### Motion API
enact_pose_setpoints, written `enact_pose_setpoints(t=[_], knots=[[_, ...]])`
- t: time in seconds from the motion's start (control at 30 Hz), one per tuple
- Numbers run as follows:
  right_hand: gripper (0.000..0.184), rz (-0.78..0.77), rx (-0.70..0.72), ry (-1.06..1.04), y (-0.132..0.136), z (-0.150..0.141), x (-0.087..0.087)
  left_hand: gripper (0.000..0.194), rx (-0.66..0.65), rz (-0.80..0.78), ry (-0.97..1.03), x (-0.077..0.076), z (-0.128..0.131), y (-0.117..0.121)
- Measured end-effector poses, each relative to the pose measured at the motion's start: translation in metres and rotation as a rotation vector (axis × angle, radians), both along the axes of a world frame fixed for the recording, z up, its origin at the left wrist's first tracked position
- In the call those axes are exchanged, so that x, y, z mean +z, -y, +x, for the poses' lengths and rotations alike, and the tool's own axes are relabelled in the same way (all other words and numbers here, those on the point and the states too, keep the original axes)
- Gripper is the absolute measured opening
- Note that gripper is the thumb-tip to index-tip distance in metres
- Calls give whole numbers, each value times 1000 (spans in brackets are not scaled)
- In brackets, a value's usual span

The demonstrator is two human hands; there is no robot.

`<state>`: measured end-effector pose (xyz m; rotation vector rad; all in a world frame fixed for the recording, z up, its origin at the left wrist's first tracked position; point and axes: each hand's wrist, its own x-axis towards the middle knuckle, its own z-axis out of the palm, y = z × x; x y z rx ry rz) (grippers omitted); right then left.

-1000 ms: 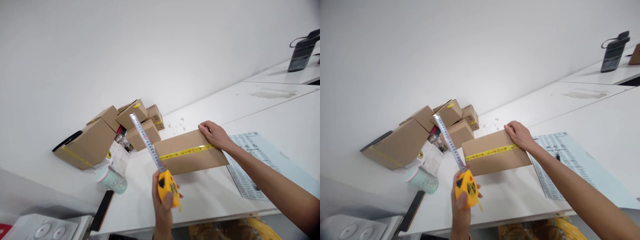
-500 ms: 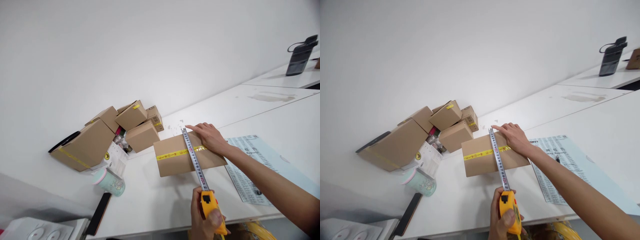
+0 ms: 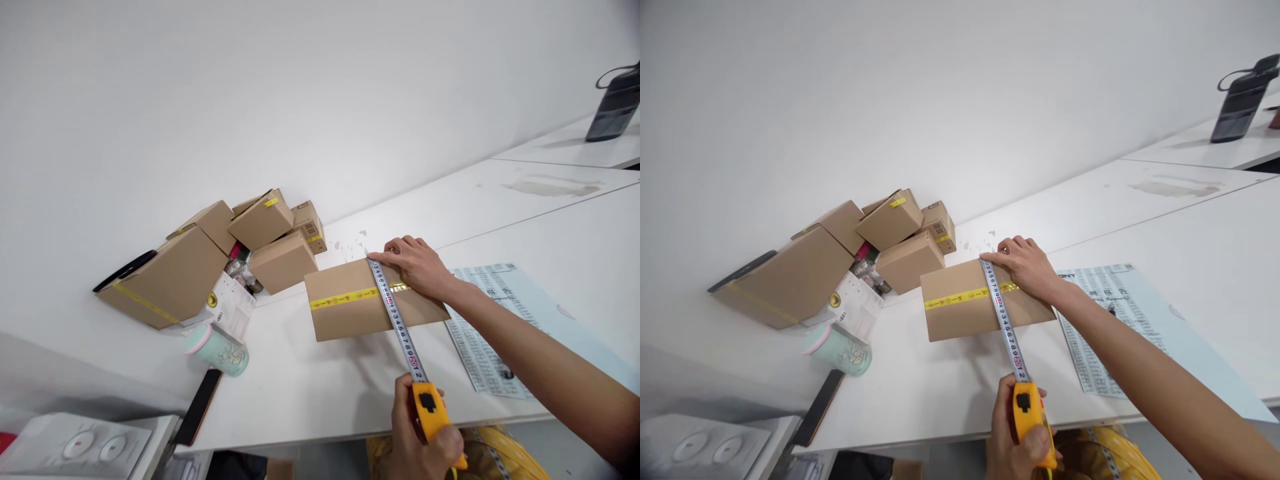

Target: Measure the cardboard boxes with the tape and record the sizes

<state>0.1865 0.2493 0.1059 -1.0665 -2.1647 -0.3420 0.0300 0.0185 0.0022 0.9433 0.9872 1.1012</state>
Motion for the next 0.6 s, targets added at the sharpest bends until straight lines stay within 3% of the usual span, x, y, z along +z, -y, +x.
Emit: enact_pose_setpoints(t=[0.2, 0.6], knots=[[55, 17, 4, -8, 2, 0, -1, 84, -10, -49, -88, 1, 5, 2], [47, -17, -14, -98, 7, -3, -1, 86, 4, -42, -33, 1, 2, 5]])
